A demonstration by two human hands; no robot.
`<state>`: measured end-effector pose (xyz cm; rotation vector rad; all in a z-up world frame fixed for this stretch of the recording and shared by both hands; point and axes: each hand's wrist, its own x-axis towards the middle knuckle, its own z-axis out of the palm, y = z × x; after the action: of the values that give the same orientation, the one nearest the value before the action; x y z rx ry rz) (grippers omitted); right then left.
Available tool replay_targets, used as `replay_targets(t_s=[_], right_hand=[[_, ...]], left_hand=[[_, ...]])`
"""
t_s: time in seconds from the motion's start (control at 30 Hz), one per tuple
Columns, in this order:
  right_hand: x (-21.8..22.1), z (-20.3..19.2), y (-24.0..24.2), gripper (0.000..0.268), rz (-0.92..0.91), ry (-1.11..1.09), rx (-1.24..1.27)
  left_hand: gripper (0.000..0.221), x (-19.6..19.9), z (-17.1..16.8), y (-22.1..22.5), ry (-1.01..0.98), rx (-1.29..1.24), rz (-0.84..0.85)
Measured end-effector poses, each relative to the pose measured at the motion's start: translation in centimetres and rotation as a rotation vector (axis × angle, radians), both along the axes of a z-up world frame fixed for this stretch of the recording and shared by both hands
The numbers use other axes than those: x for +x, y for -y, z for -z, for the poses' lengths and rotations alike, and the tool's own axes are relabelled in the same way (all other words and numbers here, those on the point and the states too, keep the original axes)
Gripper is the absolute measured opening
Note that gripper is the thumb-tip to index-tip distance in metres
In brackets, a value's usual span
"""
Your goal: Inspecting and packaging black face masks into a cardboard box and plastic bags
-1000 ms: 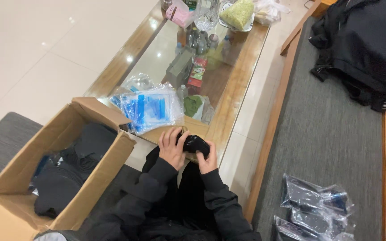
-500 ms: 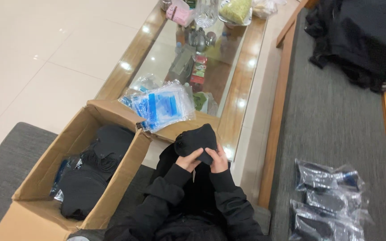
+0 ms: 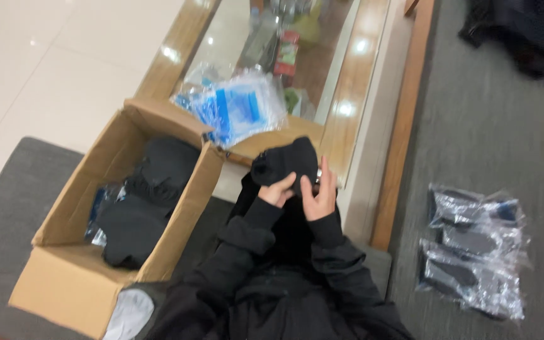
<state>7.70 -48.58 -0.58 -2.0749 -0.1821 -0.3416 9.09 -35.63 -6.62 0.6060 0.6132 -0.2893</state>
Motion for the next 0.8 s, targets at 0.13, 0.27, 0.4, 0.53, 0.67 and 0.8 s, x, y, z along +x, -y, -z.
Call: replay_targets(t_s=[0.13, 0.27, 0.4, 0.53, 0.67, 0.8], right_hand=[[-1.4, -2.0, -1.2, 0.062, -0.032, 0.040, -0.037], [-1.2, -1.7, -1.5, 0.060, -0.062, 0.195, -0.122], [-1.3, -1.0, -1.5, 0.063, -0.054, 0.277, -0.198], [-1.7, -1.5, -1.7, 0.058, 0.009, 0.311, -0.219], [-1.9, -1.5, -1.4, 0.052, 0.070, 0.351, -0.223], [-1.7, -1.5, -1.3, 0.052, 0.064, 0.364, -0.193]], left_hand=[[0.090, -1.3, -0.3, -0.8, 0.025, 0.016, 0.036], [0.076, -1.7, 0.4, -0.4, 0.143, 0.106, -0.106], [0.074, -2.2, -1.1, 0.0, 0.197, 0.148, -0.149], [0.077, -2.1, -0.2, 0.1, 0.206, 0.183, -0.154], [0.077, -2.3, 2.3, 0.6, 0.160, 0.201, -0.161], [0.077, -2.8, 1.5, 0.4, 0.151, 0.184, -0.179]])
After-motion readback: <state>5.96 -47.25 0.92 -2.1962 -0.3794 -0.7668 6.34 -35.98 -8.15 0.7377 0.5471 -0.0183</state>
